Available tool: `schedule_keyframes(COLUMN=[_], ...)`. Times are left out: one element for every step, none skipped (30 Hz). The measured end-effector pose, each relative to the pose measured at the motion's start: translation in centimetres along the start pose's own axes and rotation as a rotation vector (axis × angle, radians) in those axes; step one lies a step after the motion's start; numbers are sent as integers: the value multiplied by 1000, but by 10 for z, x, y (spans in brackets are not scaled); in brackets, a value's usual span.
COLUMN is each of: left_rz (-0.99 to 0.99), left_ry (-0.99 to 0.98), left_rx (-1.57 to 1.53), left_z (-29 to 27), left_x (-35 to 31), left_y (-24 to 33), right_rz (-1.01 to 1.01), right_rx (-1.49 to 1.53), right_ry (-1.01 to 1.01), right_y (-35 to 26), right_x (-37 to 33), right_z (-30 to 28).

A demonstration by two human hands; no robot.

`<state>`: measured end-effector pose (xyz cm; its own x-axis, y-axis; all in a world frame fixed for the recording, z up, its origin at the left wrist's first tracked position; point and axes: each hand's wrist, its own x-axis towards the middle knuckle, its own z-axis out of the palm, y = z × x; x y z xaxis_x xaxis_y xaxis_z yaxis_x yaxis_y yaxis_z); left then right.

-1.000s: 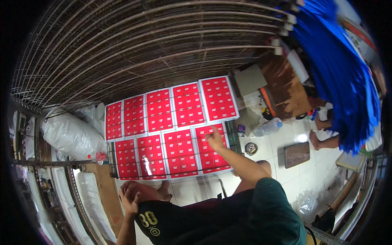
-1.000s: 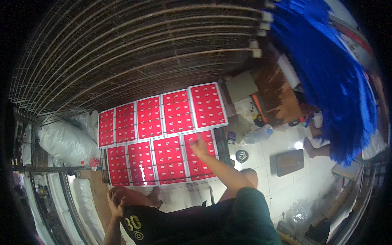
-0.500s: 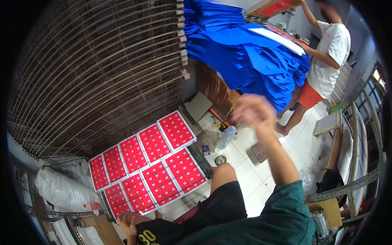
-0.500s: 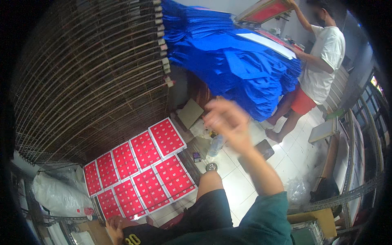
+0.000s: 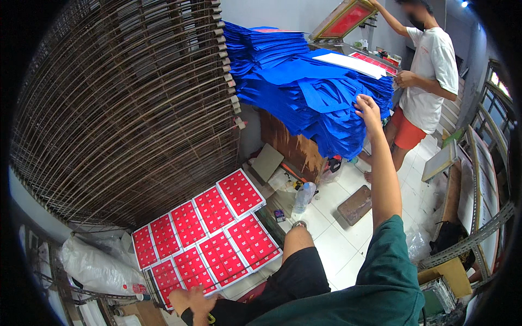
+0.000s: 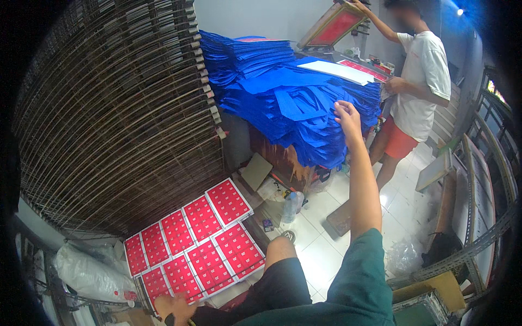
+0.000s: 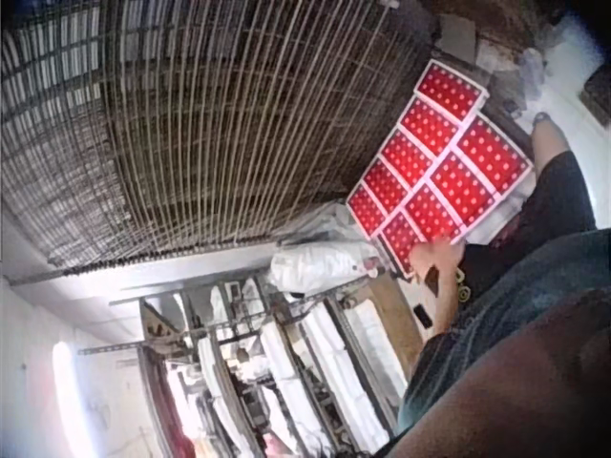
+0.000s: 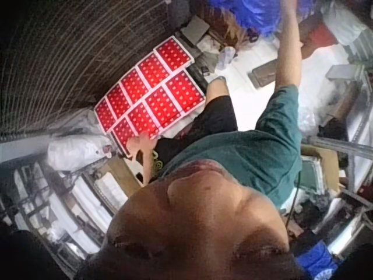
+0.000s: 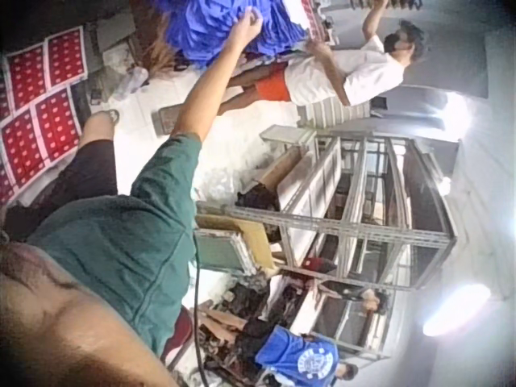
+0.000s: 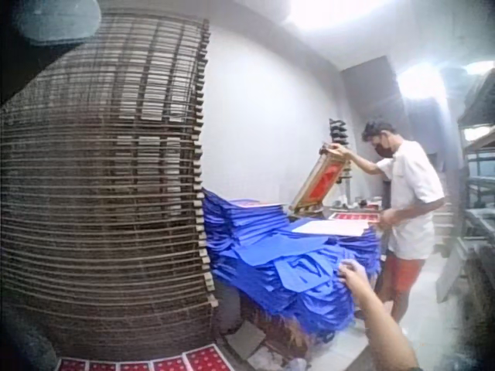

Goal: The person sits on the floor and repeatedly picks up red printed sheets from a stack, briefly holds them, and places them back down. A coworker in the background handles blue fabric items.

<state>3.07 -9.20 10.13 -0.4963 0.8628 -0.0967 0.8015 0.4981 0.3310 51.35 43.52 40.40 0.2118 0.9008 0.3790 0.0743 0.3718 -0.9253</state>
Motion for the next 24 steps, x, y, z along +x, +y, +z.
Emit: schedule_keyframes(left_rz=[-8, -14, 57, 129, 127, 117, 106, 160, 76, -4, -31, -62, -93, -70, -56, -41, -38, -34, -29, -42, -53, -64, -71, -77], left_ry=[-137, -275, -453, -630, -697, -756, -815, -663, -604, -544, -496, -446, -396, -427, -453, -480, -502, -524, -546, -524, -502, -479, -482, -486], left_rx=[-121, -240, -179, -121, -92, -66, -41, -55, -161, -263, -325, -385, -444, -414, -383, -352, -341, -331, -320, -358, -396, -434, -428, -422], left_z=[2, 2, 25, 53, 63, 68, 72, 77, 73, 70, 73, 77, 80, 81, 78, 78, 78, 78, 79, 80, 82, 84, 81, 76], left_x=[-2, -4, -3, 0, 2, 4, 6, 15, 20, 24, 24, 21, 19, 20, 18, 16, 16, 16, 17, 15, 15, 14, 15, 15], left_y=[30, 59, 53, 43, 38, 30, 21, 16, 13, 11, 6, -1, -8, -4, 0, 4, 4, 4, 3, 0, -4, -6, -2, 3], right_rz=[-7, -13, -18, -2, 13, 27, 93, -103, -107, -112, -20, 78, 119, 123, 125, 127, 131, 135, 139, 154, 177, 200, 190, 193], right_rx=[-4, -8, -7, 34, 69, 109, -7, -96, -42, 12, 113, 214, 302, 389, 472, 555, 636, 717, 785, 875, 948, 1020, 1086, 1128], right_ry=[-10, -16, -23, -7, 13, 22, 148, 256, 322, 392, 356, 316, 326, 294, 301, 309, 306, 303, 316, 321, 344, 367, 363, 364], right_y=[3, 4, 5, 4, 4, -1, -8, 9, 10, 8, 6, -2, -5, -1, -1, 0, 2, 4, 7, 10, 12, 15, 18, 20], right_x=[0, 0, 0, -1, 0, 1, -1, 21, 32, 40, 49, 52, 53, 68, 77, 86, 94, 101, 107, 111, 113, 116, 120, 124], right_z=[2, 1, 1, 0, -4, -1, -2, -22, -33, -43, -50, -50, -44, -56, -60, -64, -69, -73, -79, -81, -83, -87, -91, -96])
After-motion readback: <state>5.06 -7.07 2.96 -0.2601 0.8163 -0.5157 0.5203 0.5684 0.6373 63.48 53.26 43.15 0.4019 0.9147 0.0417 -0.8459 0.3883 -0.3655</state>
